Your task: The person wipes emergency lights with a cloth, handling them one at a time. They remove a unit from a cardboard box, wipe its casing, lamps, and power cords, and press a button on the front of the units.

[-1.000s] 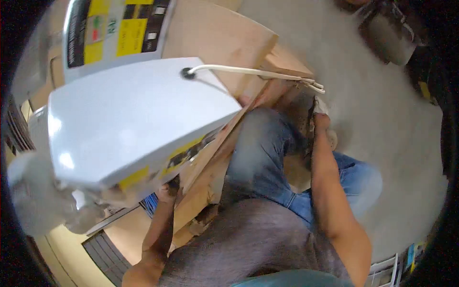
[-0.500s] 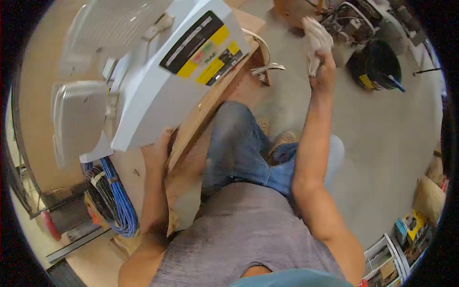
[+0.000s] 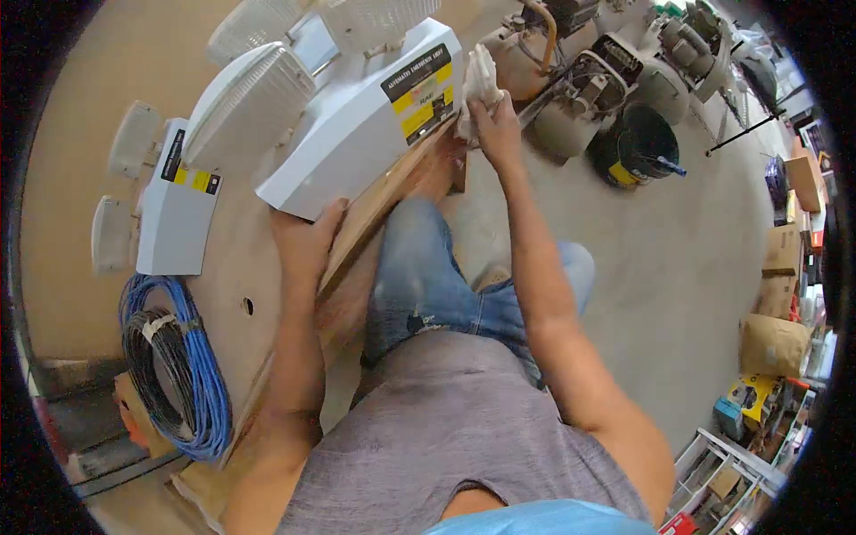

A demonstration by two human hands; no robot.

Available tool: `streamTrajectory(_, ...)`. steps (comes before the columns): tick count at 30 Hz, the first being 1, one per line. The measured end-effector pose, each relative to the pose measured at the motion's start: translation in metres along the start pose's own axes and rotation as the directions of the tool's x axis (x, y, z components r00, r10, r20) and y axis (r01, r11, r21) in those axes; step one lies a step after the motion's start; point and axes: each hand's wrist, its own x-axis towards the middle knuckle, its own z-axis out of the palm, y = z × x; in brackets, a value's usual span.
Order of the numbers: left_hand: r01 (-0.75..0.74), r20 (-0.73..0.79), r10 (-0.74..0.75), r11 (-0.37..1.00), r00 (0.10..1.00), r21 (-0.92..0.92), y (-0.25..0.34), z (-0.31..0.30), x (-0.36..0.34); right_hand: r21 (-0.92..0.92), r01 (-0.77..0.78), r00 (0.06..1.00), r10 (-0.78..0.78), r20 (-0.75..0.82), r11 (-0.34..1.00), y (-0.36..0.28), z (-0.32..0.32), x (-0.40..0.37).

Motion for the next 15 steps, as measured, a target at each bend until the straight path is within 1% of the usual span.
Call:
streamTrajectory(1, -0.008, -0.003, 0.008, 1.000, 1.000, -0.014, -0.008, 0.006, -0.003, -0.008, 0.012, 1.000, -0.012, -0.008, 1.000, 0.012, 0.000, 0.006)
streamTrajectory(2, -0.072, -0.151, 0.069, 0.997, 0.986, -0.008, -0.023, 0.011, -0.008, 0.048, 0.094, 0.996, -0.093, -0.006, 0.994, 0.031, 0.004, 0.013)
streamTrajectory(3, -0.130, -0.289, 0.126, 0.991, 0.949, 0.005, -0.030, 0.015, -0.015, 0.100, 0.169, 0.986, -0.169, -0.010, 0.980, 0.047, 0.004, 0.019)
streamTrajectory(4, -0.133, -0.280, 0.125, 0.991, 0.952, -0.011, -0.029, 0.017, -0.024, 0.084, 0.170, 0.985, -0.169, -0.021, 0.982, 0.052, 0.000, 0.022)
streamTrajectory(6, -0.283, -0.454, 0.192, 0.948, 0.870, -0.142, -0.026, 0.020, -0.052, 0.166, 0.168, 0.984, -0.174, 0.021, 0.972, 0.058, 0.002, 0.026)
streamTrajectory(7, -0.278, -0.450, 0.185, 0.949, 0.873, -0.149, -0.023, 0.018, -0.069, 0.161, 0.151, 0.988, -0.156, 0.019, 0.975, 0.055, 0.000, 0.028)
streamTrajectory(8, -0.099, -0.223, 0.051, 0.973, 0.974, -0.209, -0.018, 0.015, -0.087, 0.156, 0.145, 0.988, -0.151, 0.023, 0.977, 0.053, 0.000, 0.028)
streamTrajectory(9, 0.088, 0.019, -0.086, 0.971, 0.996, -0.223, -0.014, 0.015, -0.099, 0.131, 0.096, 0.988, -0.110, 0.106, 0.987, 0.048, 0.000, 0.030)
streamTrajectory(10, 0.082, 0.154, -0.046, 0.967, 0.987, -0.240, -0.011, 0.021, -0.104, 0.103, 0.050, 0.980, -0.069, 0.189, 0.993, 0.043, 0.000, 0.030)
streamTrajectory(11, 0.076, 0.280, -0.001, 0.963, 0.960, -0.258, -0.012, 0.027, -0.106, 0.105, 0.053, 0.978, -0.073, 0.196, 0.993, 0.037, 0.000, 0.029)
streamTrajectory(12, 0.101, 0.429, 0.017, 0.963, 0.903, -0.250, -0.024, 0.036, -0.102, -0.024, 0.047, 0.991, -0.043, 0.128, 0.999, 0.031, 0.000, 0.030)
streamTrajectory(13, 0.122, 0.565, 0.034, 0.964, 0.824, -0.237, -0.029, 0.044, -0.093, -0.148, 0.035, 0.998, -0.026, 0.057, 0.988, 0.026, 0.000, 0.031)
streamTrajectory(14, 0.118, 0.553, 0.032, 0.965, 0.833, -0.234, -0.030, 0.050, -0.092, -0.140, 0.046, 0.997, -0.037, 0.066, 0.989, 0.022, -0.003, 0.029)
streamTrajectory(15, 0.072, 0.546, 0.055, 0.975, 0.836, -0.208, -0.020, 0.062, -0.094, -0.095, 0.074, 0.994, -0.066, 0.090, 0.993, 0.020, -0.011, 0.027)
